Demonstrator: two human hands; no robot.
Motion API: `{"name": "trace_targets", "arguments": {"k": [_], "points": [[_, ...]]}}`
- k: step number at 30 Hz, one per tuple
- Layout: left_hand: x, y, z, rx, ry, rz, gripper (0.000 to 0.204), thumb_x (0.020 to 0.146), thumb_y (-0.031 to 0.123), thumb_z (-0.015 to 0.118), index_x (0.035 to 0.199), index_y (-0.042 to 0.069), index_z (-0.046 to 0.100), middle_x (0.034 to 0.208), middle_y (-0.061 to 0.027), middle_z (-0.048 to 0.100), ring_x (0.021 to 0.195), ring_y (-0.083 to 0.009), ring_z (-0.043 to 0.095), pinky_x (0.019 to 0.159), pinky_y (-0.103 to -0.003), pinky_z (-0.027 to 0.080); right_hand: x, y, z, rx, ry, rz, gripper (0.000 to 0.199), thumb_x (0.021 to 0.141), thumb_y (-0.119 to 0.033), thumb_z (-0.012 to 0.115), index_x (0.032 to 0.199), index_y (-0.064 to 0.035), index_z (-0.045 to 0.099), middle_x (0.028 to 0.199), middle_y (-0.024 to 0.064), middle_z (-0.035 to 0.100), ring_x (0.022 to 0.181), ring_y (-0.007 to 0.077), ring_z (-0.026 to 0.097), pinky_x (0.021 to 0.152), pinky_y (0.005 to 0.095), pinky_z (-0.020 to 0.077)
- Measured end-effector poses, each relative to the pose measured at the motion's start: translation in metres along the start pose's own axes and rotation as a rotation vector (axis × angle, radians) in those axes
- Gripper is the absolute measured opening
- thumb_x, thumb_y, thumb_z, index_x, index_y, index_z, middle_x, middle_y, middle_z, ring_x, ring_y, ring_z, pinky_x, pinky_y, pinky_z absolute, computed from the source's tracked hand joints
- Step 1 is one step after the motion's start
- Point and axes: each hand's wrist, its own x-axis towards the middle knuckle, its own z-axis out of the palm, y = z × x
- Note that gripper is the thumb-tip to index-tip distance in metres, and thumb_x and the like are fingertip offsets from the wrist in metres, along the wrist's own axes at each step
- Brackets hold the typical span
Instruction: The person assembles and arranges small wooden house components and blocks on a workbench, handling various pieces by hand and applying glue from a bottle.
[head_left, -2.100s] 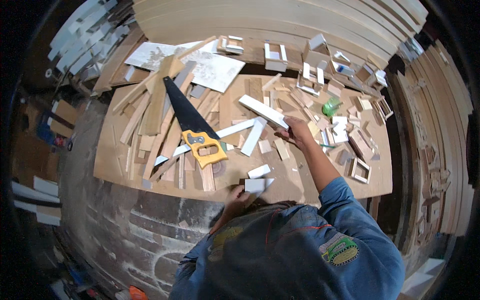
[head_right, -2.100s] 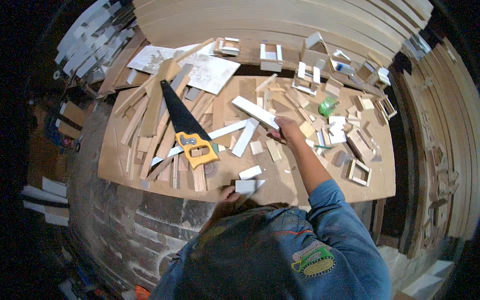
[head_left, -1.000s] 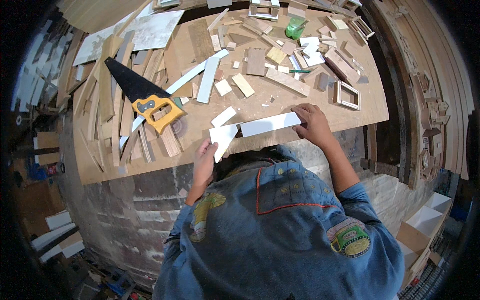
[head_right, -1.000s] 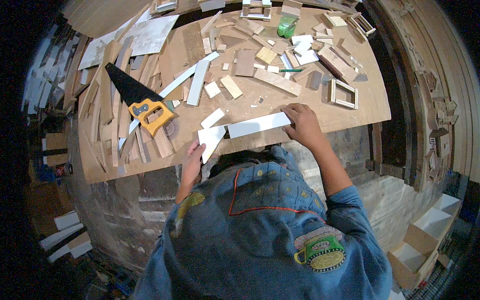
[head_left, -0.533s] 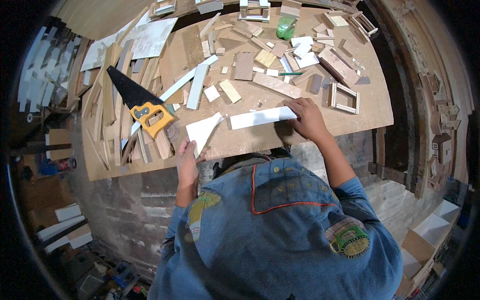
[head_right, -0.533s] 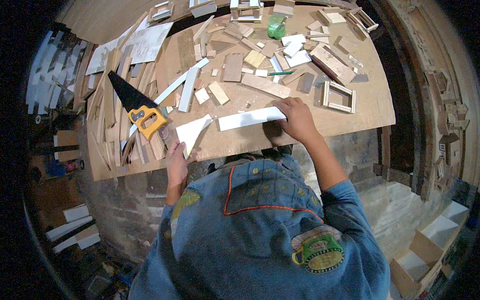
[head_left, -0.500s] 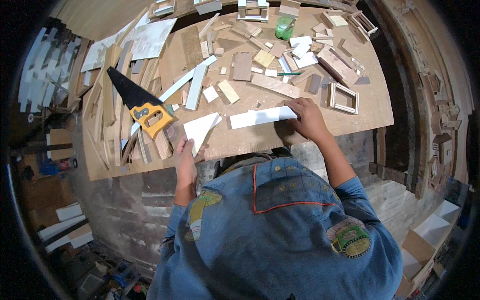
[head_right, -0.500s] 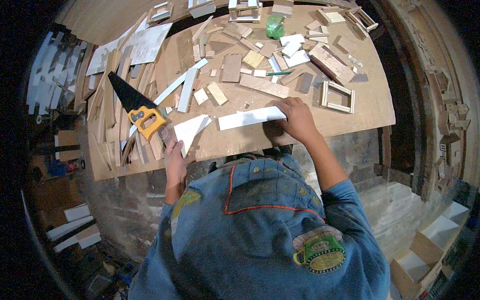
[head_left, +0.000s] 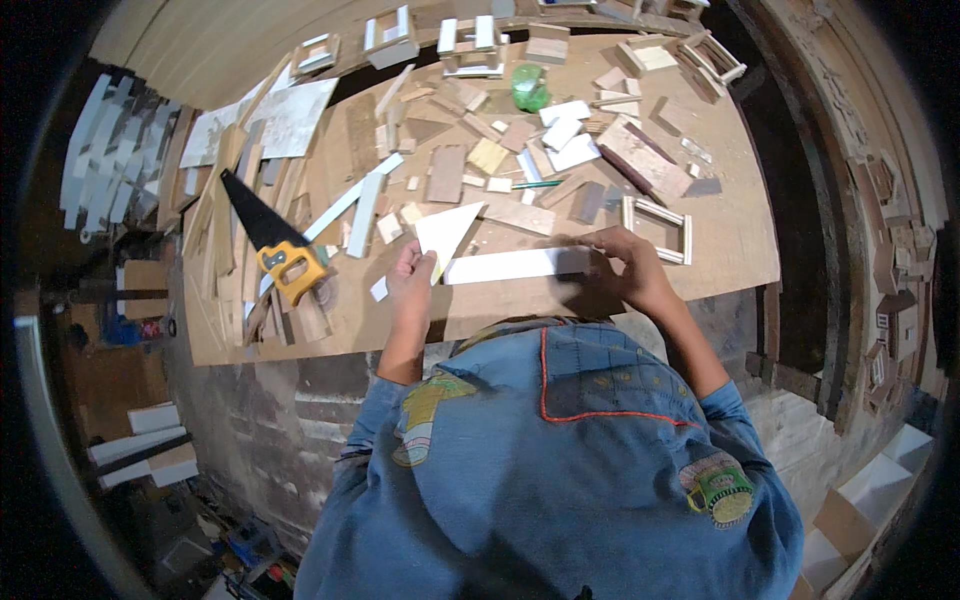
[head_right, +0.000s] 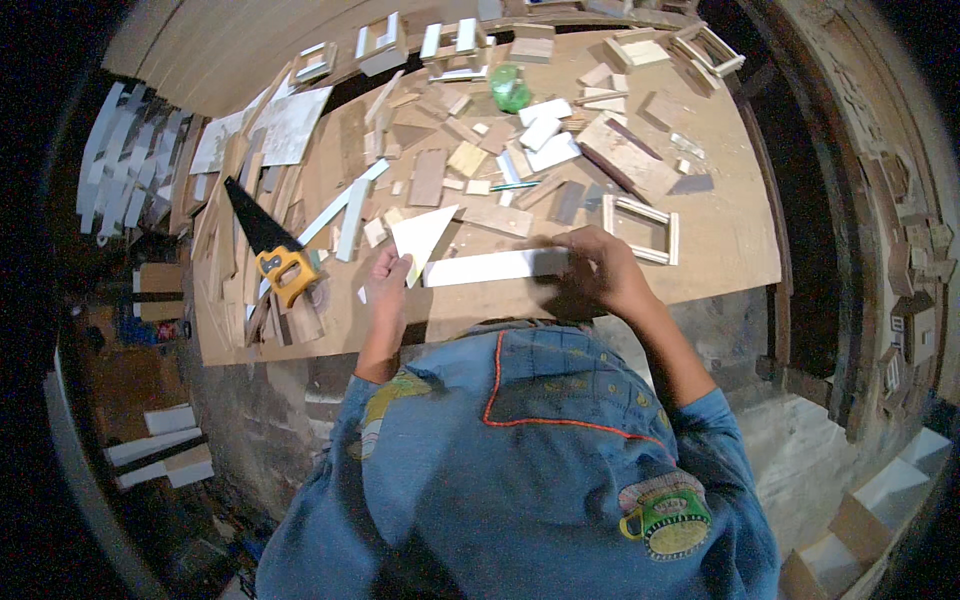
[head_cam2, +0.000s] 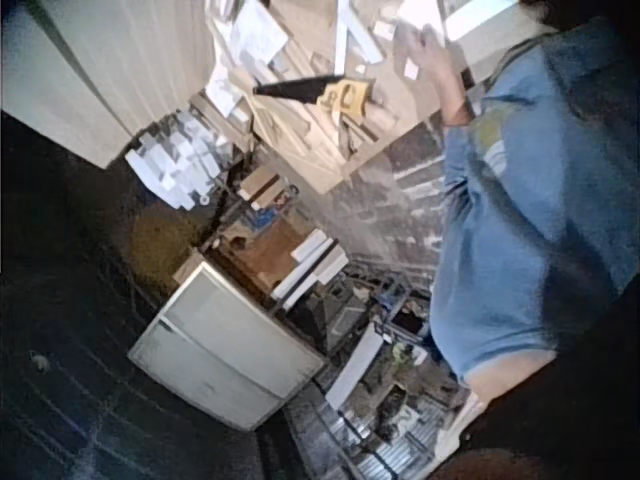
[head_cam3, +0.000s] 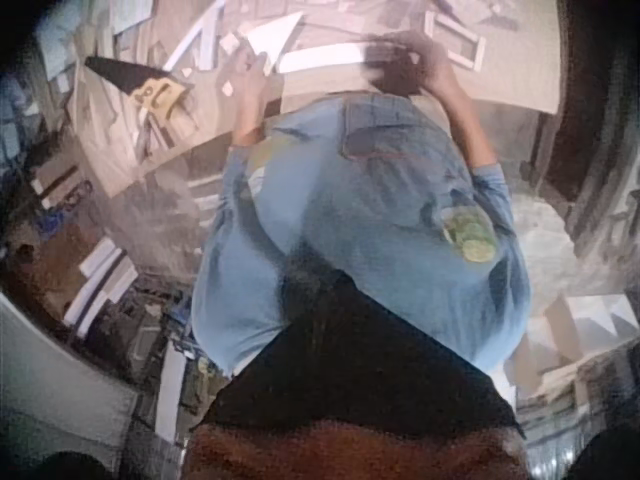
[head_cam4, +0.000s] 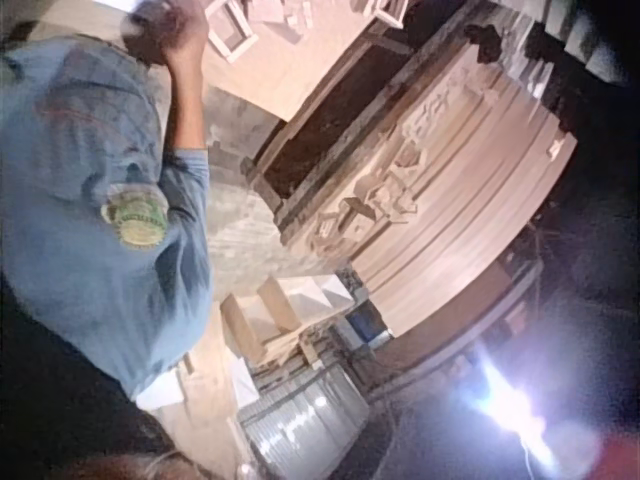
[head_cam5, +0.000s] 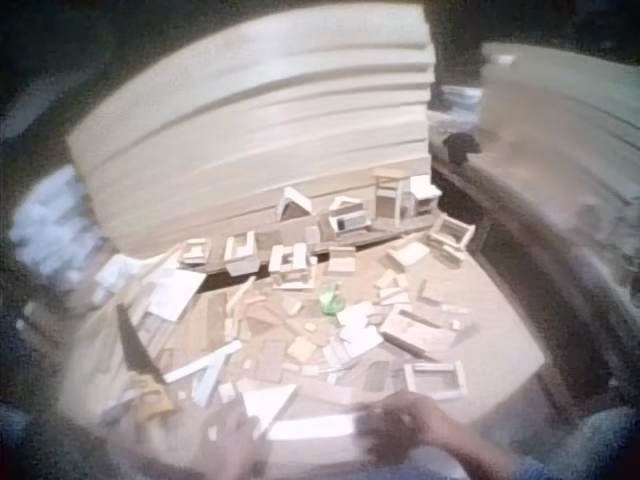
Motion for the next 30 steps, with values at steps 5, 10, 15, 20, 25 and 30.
{"name": "trace_targets", "arguments": {"k": [5, 10, 15, 20, 25, 30], "points": [[0.010, -0.010, 0.036, 0.097, 0.019, 0.145, 0.018, 0.086, 0.005, 0.057, 0.102, -0.001, 0.063, 0.082, -0.0015, 0.065, 0.072, -0.0040, 0.055, 0.065, -0.020, 0.043, -0.014, 0.042, -0.055, -0.221, 0.281, 0.096, 0.022, 0.078, -0.003, 0.065, 0.100, -0.0020, 0.067, 0.083, 0.0152, 0.065, 0.072, 0.0200, 0.062, 0.066, 0.0284, 0.0488], [0.013, 0.000, 0.047, 0.432, -0.031, 0.231, 0.020, 0.083, 0.005, 0.059, 0.102, -0.001, 0.064, 0.082, -0.0070, 0.067, 0.072, -0.0098, 0.060, 0.067, -0.024, 0.047, -0.019, 0.055, -0.074, -0.145, 0.308, 0.148, 0.019, 0.077, -0.003, 0.065, 0.096, -0.0028, 0.068, 0.075, 0.0129, 0.063, 0.064, 0.0194, 0.059, 0.061, 0.0279, 0.0472], [0.021, 0.008, 0.041, 0.629, -0.264, 0.229, 0.025, 0.082, 0.005, 0.057, 0.104, 0.001, 0.065, 0.092, -0.0153, 0.068, 0.081, -0.0225, 0.065, 0.077, -0.031, 0.050, 0.012, 0.060, -0.024, 0.077, 0.141, 0.023, 0.026, 0.077, -0.001, 0.065, 0.104, -0.0033, 0.066, 0.077, 0.0091, 0.061, 0.067, 0.0146, 0.058, 0.063, 0.0280, 0.0475], [0.018, 0.005, 0.040, 0.723, -0.261, 0.267, 0.027, 0.083, 0.005, 0.055, 0.107, 0.002, 0.065, 0.101, -0.0171, 0.067, 0.093, -0.0275, 0.064, 0.084, -0.032, 0.048, 0.058, 0.014, 0.032, -0.190, -0.033, -0.367, 0.039, 0.074, -0.012, 0.071, 0.111, -0.0042, 0.063, 0.089, 0.0159, 0.062, 0.084, 0.0326, 0.061, 0.075, 0.0388, 0.0489], [0.005, 0.004, 0.019, 0.702, -0.224, 0.353, 0.045, 0.076, -0.002, 0.048, 0.119, 0.006, 0.060, 0.112, -0.0188, 0.063, 0.107, -0.0289, 0.059, 0.090, -0.033, 0.046, 0.081, -0.011, 0.067, -0.319, -0.327, -0.313, 0.042, 0.074, -0.018, 0.070, 0.112, -0.0041, 0.061, 0.088, 0.0186, 0.062, 0.085, 0.0358, 0.059, 0.073, 0.0427, 0.0475], [-0.036, 0.004, -0.002, 0.662, -0.046, 0.404, 0.064, 0.064, 0.002, 0.052, 0.128, 0.006, 0.051, 0.121, -0.0169, 0.056, 0.116, -0.0361, 0.048, 0.099, -0.041, 0.039, 0.096, -0.001, 0.079, -0.260, -0.397, -0.443, 0.019, 0.075, -0.011, 0.065, 0.092, -0.0027, 0.065, 0.076, 0.0189, 0.060, 0.073, 0.0370, 0.059, 0.065, 0.0437, 0.0463]]}}
